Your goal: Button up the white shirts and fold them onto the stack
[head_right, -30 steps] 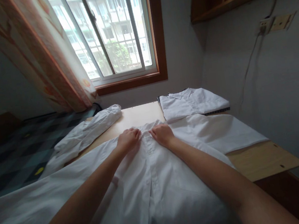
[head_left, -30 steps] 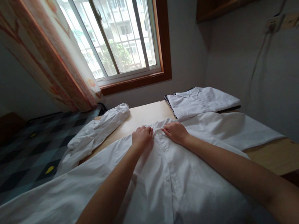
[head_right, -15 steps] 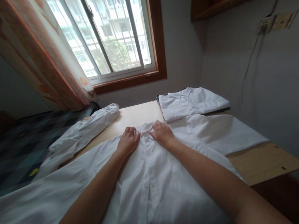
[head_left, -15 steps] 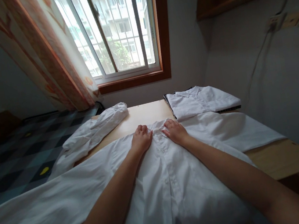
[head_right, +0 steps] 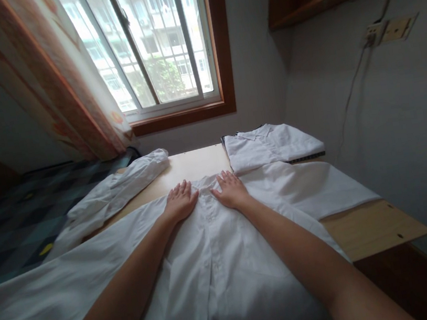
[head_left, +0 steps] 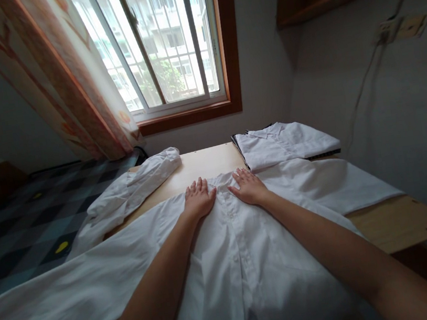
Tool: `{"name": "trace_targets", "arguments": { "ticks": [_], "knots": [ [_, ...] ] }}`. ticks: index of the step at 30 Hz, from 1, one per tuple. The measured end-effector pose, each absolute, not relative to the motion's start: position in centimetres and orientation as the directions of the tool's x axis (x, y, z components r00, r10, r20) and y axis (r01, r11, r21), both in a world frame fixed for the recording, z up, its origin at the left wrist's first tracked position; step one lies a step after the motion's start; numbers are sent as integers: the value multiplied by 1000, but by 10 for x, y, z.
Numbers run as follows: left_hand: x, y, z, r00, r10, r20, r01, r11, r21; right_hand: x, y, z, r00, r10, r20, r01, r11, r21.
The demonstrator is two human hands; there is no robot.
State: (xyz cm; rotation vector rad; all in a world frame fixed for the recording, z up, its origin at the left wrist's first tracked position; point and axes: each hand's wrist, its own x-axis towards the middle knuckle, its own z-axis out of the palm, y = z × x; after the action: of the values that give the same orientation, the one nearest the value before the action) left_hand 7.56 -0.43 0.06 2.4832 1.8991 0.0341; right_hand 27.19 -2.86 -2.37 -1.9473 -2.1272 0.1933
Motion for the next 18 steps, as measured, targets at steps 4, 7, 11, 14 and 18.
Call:
{"name": "trace_targets", "arguments": {
  "ticks": [4,7,11,14,18],
  "knots": [
    [76,-6,1,262,964,33,965,-263,5,273,-30,-21,-76,994,80,950,97,-297],
    [79,-8,3,255,964,75,967,-252,-48,273,-31,-20,-74,993,89,949,98,-300],
    [84,-7,9,235,971,52,969,-230,-86,271,-31,-22,-65,994,92,952,90,-291],
    [86,-8,10,224,974,29,969,-220,-109,270,-31,-22,-61,994,90,954,85,-287],
    [85,-16,4,205,976,68,975,-198,-103,269,-32,-21,-60,995,75,958,79,-277]
  ]
}}
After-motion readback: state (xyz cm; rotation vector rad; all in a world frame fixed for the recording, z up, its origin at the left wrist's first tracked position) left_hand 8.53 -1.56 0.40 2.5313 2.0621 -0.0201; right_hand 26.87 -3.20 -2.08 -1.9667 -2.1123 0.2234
